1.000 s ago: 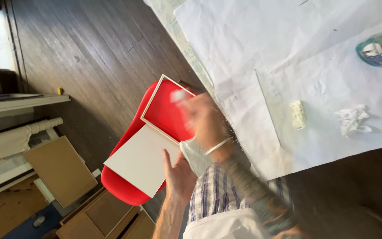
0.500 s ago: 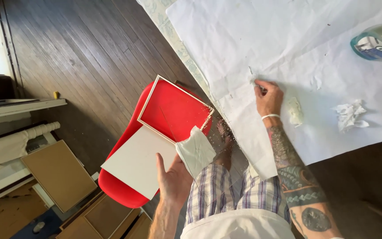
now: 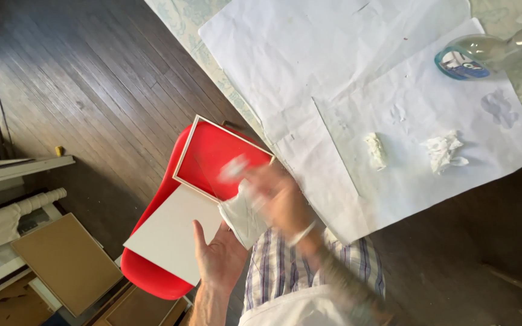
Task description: Cleaning a transparent glass or acrylic sheet using a spray cleaner and paper towels in a workshop environment.
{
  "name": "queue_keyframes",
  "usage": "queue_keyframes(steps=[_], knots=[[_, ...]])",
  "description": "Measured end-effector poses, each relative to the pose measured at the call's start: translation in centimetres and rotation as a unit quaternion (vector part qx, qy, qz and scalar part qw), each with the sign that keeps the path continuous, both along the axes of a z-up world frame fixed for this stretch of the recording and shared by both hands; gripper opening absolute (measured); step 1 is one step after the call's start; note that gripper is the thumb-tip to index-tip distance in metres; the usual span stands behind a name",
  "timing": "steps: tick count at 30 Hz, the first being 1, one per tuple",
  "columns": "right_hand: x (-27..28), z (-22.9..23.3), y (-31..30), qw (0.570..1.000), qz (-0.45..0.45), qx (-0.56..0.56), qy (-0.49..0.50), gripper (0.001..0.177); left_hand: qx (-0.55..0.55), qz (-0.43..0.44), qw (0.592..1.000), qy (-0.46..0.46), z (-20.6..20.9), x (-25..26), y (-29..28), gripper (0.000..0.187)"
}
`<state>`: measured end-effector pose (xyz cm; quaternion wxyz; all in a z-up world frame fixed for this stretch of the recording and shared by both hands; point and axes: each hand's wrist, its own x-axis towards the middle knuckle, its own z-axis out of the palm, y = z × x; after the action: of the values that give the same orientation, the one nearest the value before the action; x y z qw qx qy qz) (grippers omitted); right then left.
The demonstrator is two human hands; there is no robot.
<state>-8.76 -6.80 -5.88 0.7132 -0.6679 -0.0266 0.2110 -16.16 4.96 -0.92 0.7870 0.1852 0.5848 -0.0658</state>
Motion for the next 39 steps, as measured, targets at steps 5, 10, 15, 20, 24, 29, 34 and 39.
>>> queue_keyframes(steps=[5, 10, 15, 20, 24, 29, 34, 39], knots=[[3.6, -22.8, -9.9, 0.947, -0.161, -0.267, -0.081, 0.016, 0.001, -0.004, 1.000, -0.017, -0.4, -0.7, 0.2, 0.093], [2.1, -21.1, -8.1, 0.937, -0.134, -0.305, -0.108, 0.019, -0.007, -0.006, 1.000, -0.002, -1.1, -1.1, 0.2, 0.091], [-3.2, -2.8, 0.1, 0.957, -0.011, -0.116, -0.266, 0.025, -0.003, -0.010, 1.000, -0.022, -1.7, -1.7, 0.2, 0.089], [-6.6, 0.9, 2.1, 0.987, 0.029, -0.022, -0.160, 0.027, -0.026, -0.009, 0.997, -0.072, -4.4, -4.1, 1.7, 0.086], [-2.1, -8.6, -5.0, 0.984, -0.137, -0.115, -0.023, 0.011, -0.006, -0.012, 1.000, -0.012, -1.0, -1.2, -0.1, 0.089], [0.3, -21.7, -11.7, 0.944, -0.151, -0.285, -0.069, 0.020, 0.013, -0.031, 0.999, -0.021, -0.8, -1.1, 0.0, 0.091], [-2.1, -19.6, -9.1, 0.939, -0.154, -0.295, -0.084, 0.024, 0.014, -0.039, 0.999, -0.025, -1.1, -1.5, 0.2, 0.092], [-9.8, -3.8, -0.4, 0.968, -0.008, -0.091, -0.234, 0.055, 0.008, -0.040, 0.999, -0.026, -1.2, -1.8, 0.0, 0.094]])
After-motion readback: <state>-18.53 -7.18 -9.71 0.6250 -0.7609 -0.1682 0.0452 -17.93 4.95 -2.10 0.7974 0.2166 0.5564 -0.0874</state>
